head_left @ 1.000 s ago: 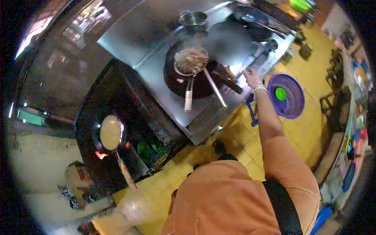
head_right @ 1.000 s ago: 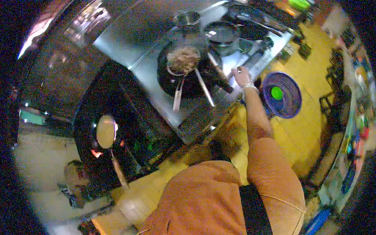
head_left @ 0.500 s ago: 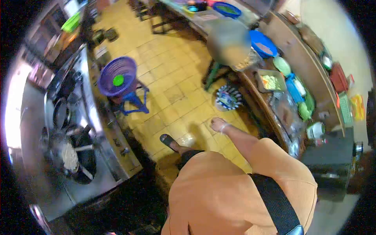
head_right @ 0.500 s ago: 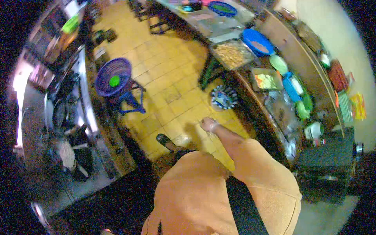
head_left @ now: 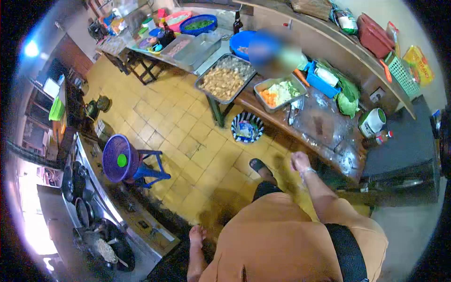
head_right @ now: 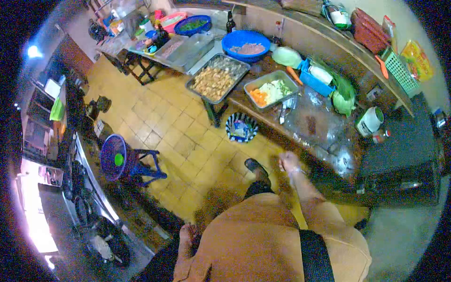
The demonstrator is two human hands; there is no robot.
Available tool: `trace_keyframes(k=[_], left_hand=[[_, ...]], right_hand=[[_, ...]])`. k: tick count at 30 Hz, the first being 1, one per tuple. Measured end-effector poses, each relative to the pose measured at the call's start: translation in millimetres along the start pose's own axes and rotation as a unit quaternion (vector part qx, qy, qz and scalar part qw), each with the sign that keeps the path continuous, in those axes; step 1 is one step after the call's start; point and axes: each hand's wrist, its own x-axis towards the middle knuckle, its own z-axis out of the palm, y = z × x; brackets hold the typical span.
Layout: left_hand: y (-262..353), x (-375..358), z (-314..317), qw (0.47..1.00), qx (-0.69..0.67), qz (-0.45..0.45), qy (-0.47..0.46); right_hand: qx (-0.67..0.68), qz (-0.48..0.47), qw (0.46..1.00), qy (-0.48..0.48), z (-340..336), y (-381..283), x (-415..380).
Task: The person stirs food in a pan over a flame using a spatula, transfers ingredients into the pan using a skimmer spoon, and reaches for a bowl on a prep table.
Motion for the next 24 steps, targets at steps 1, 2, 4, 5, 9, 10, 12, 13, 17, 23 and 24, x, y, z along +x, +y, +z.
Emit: trace_keyframes(k=[1,2,4,5,9,10,12,13,17,23,24], left_hand=[[39.2,-6.0,28.6,0.992,-0.040,-0.120,0.029],[39.7,4.1,40.8,0.992,0.040,-0.113,0.027],[-2.2,30.1,42.4,0.974,-0.185,-0.117,-0.056],[-2.7,45.9,55.3,0.900,-0.396,-0.113,-0.144],[33.0,-5.9,165.9,0.947,-0.197,-0.238,0.083],[42.0,-12.4,176.9,0.946,-0.202,-0.237,0.097],[39.6,-36.5,198.0,0.996,-0.060,-0.045,-0.056],[32.9,-46.0,205.2,0.995,-0.016,0.022,-0.097],[42.4,-56.7,193.6,0.923,-0.286,-0.249,0.063],[66.6,-54.2,197.6,0.867,-0.462,-0.168,-0.082],[72.3,-49.5,204.2,0.793,-0.552,-0.174,-0.190]], right_hand=[[0.086,-0.034,0.996,-0.019,6.7,-50.9,8.2],[0.123,-0.048,0.991,-0.023,9.0,-94.2,26.9],[0.228,-0.067,0.968,-0.082,-1.9,-152.0,102.7],[0.296,-0.071,0.942,-0.138,-6.7,-178.6,153.0],[0.365,-0.061,0.926,-0.073,7.9,-296.2,298.1],[0.366,-0.053,0.925,-0.085,15.8,-306.9,338.5],[0.405,-0.024,0.908,-0.100,37.6,-312.5,420.5],[0.371,0.030,0.928,-0.027,51.6,-327.8,441.8],[0.322,0.014,0.945,0.059,84.5,-326.2,508.7],[0.385,-0.146,0.911,-0.034,75.2,-335.6,495.0],[0.390,-0.105,0.915,-0.022,66.7,-322.1,523.8]])
